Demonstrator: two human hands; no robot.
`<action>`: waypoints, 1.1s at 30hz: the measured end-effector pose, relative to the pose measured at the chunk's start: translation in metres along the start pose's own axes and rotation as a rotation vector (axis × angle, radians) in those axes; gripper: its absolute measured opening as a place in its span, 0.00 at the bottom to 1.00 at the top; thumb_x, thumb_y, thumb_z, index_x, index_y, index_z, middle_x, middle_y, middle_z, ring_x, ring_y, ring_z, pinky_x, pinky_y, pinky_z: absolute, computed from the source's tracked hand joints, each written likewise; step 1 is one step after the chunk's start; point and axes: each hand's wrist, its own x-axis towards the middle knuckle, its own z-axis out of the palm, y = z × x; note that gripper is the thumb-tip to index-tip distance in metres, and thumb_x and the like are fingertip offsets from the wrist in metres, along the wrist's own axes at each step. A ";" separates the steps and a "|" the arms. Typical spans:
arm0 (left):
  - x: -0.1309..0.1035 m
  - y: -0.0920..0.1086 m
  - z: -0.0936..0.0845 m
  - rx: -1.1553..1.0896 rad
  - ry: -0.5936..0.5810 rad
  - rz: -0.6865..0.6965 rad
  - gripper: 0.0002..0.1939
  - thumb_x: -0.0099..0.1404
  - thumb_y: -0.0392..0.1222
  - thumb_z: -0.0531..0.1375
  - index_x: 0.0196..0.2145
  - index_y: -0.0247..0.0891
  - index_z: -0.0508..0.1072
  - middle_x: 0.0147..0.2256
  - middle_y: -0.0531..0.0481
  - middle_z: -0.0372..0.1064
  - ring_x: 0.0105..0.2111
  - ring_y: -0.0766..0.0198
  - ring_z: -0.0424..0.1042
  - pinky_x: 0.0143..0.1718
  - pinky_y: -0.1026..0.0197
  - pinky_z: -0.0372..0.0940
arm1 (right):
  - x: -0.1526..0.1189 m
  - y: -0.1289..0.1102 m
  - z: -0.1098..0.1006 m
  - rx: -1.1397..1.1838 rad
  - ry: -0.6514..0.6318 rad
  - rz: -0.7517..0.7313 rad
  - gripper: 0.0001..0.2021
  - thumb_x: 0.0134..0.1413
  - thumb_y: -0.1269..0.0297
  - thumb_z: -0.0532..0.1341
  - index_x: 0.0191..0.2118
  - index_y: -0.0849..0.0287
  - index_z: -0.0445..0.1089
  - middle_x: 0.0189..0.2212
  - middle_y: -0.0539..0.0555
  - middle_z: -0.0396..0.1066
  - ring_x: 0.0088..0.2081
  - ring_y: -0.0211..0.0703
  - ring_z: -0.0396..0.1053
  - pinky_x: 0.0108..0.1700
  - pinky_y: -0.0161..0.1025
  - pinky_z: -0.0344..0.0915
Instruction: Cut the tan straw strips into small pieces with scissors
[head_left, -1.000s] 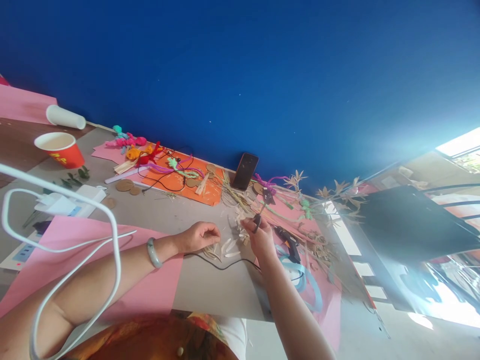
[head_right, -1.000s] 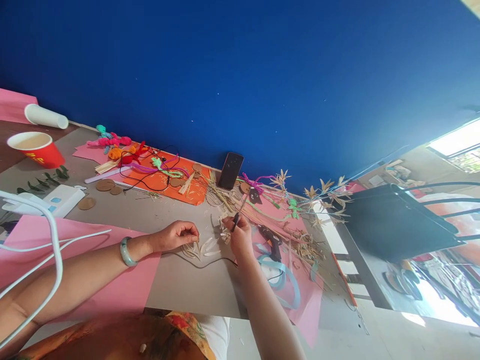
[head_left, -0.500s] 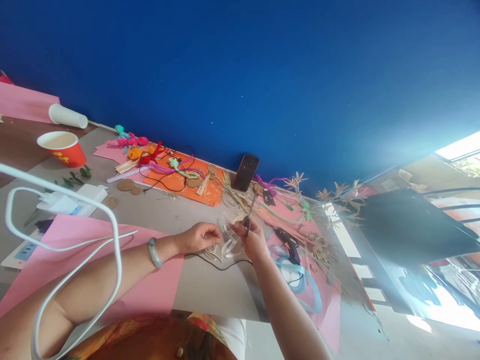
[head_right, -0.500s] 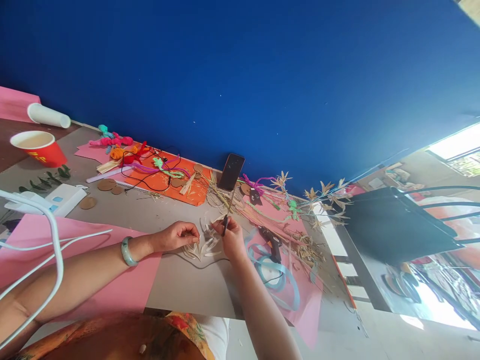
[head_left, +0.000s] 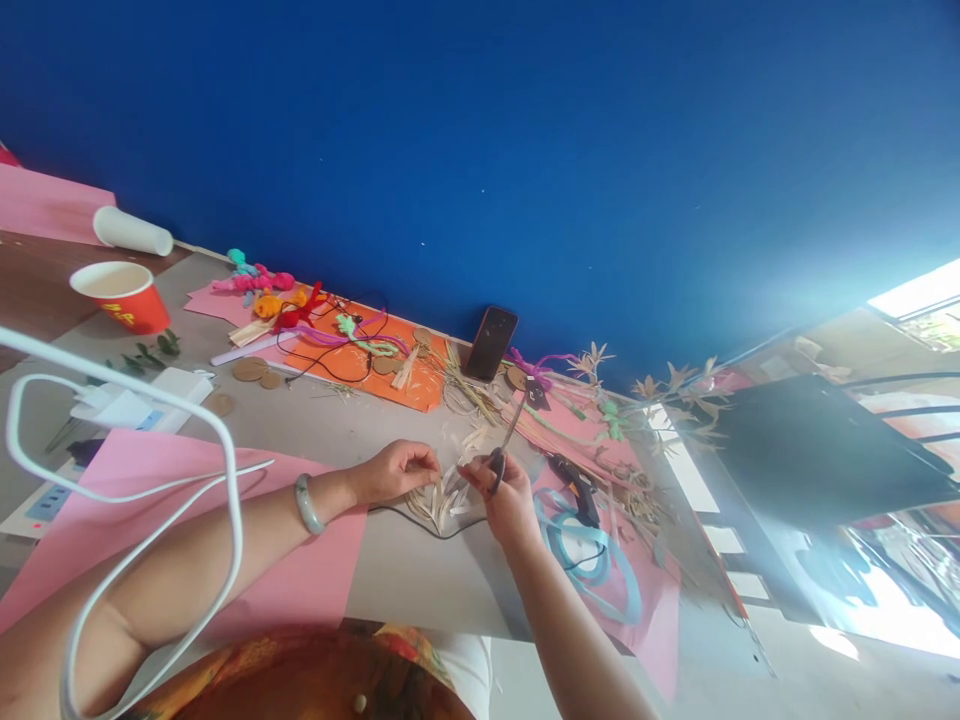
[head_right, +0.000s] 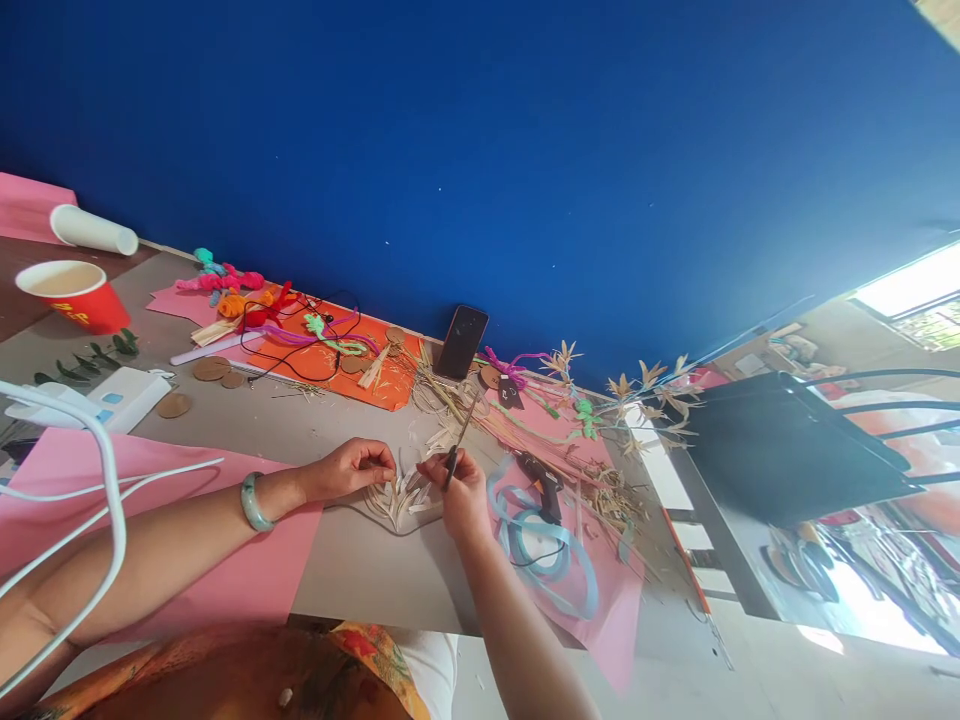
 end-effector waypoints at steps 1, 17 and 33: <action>0.000 0.000 0.000 0.001 -0.001 0.000 0.08 0.59 0.41 0.60 0.30 0.32 0.70 0.27 0.52 0.66 0.29 0.68 0.64 0.33 0.66 0.59 | 0.000 0.000 -0.003 -0.004 0.011 -0.010 0.11 0.35 0.66 0.70 0.23 0.59 0.67 0.24 0.46 0.67 0.27 0.35 0.67 0.45 0.46 0.69; 0.000 -0.004 0.001 0.109 0.010 0.100 0.04 0.60 0.37 0.59 0.30 0.33 0.71 0.40 0.43 0.71 0.40 0.62 0.69 0.42 0.64 0.63 | -0.013 0.022 0.006 -0.144 0.116 -0.104 0.11 0.38 0.65 0.69 0.22 0.58 0.64 0.24 0.47 0.68 0.24 0.35 0.64 0.29 0.35 0.62; 0.006 -0.011 -0.003 -0.115 0.067 -0.055 0.12 0.59 0.46 0.61 0.31 0.32 0.71 0.30 0.46 0.73 0.30 0.66 0.70 0.32 0.64 0.63 | -0.007 0.005 -0.003 -0.017 0.012 -0.087 0.13 0.37 0.67 0.70 0.21 0.58 0.63 0.25 0.46 0.65 0.28 0.34 0.62 0.46 0.43 0.68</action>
